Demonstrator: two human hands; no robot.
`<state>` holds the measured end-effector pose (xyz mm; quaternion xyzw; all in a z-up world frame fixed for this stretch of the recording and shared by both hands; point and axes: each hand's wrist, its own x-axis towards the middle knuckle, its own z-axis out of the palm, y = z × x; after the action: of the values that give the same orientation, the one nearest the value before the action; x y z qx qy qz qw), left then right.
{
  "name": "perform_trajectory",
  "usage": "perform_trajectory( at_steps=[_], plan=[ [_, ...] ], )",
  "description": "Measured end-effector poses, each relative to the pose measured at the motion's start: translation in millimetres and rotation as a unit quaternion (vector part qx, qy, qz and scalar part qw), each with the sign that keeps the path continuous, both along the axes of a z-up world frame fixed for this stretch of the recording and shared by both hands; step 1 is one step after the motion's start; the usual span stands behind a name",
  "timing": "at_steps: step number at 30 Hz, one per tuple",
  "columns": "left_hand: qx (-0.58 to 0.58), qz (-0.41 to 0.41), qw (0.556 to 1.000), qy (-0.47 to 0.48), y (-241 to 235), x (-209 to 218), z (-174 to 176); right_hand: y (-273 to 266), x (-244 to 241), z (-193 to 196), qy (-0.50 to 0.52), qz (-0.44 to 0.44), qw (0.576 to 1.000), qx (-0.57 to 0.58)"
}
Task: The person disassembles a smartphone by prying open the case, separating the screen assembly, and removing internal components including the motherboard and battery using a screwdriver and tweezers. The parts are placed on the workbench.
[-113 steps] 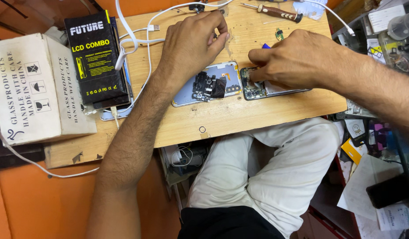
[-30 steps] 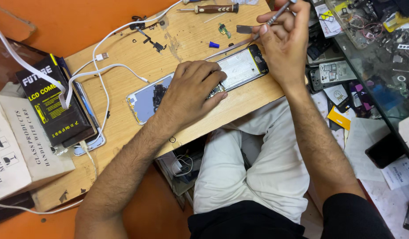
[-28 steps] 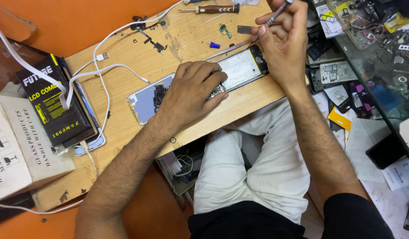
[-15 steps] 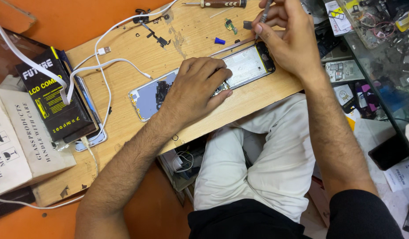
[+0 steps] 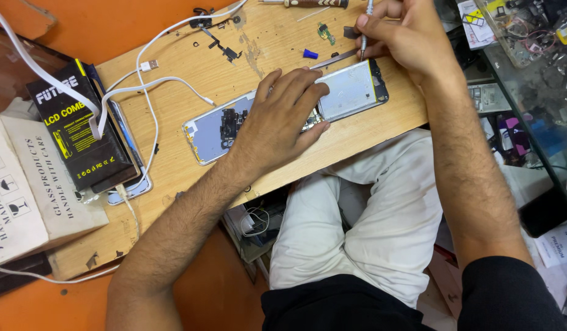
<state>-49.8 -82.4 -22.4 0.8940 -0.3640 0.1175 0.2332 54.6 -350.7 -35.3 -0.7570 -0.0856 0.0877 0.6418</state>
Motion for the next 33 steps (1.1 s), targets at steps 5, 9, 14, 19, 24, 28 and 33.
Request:
perform_trajectory(
  at_steps=[5, 9, 14, 19, 24, 28, 33],
  plan=[
    [-0.017, -0.013, 1.000, 0.015, 0, 0, 6, 3, -11, 8, -0.028, 0.000, 0.991, 0.130],
    [-0.025, -0.015, 1.000, 0.001, 0, -3, 9, 1, -32, 25, -0.057, -0.042, 0.993, 0.097],
    [-0.037, -0.036, 0.999, -0.008, 2, -3, 10, -2, -57, 42, -0.317, 0.144, 0.906, -0.241],
    [-0.069, -0.037, 0.997, -0.011, 11, 4, 16, -8, -73, 40, -0.235, 0.083, 0.935, -0.251],
    [-0.097, 0.014, 0.995, -0.011, 26, 14, 21, -19, -100, 29, -0.369, -0.004, 0.917, -0.151],
    [-0.150, 0.026, 0.988, 0.010, 29, 15, 19, -5, -131, 16, -0.563, -0.071, 0.797, -0.205],
    [-0.260, -0.067, 0.937, 0.223, 25, 13, 17, 15, -154, 16, -0.624, -0.051, 0.741, -0.242]
  ],
)
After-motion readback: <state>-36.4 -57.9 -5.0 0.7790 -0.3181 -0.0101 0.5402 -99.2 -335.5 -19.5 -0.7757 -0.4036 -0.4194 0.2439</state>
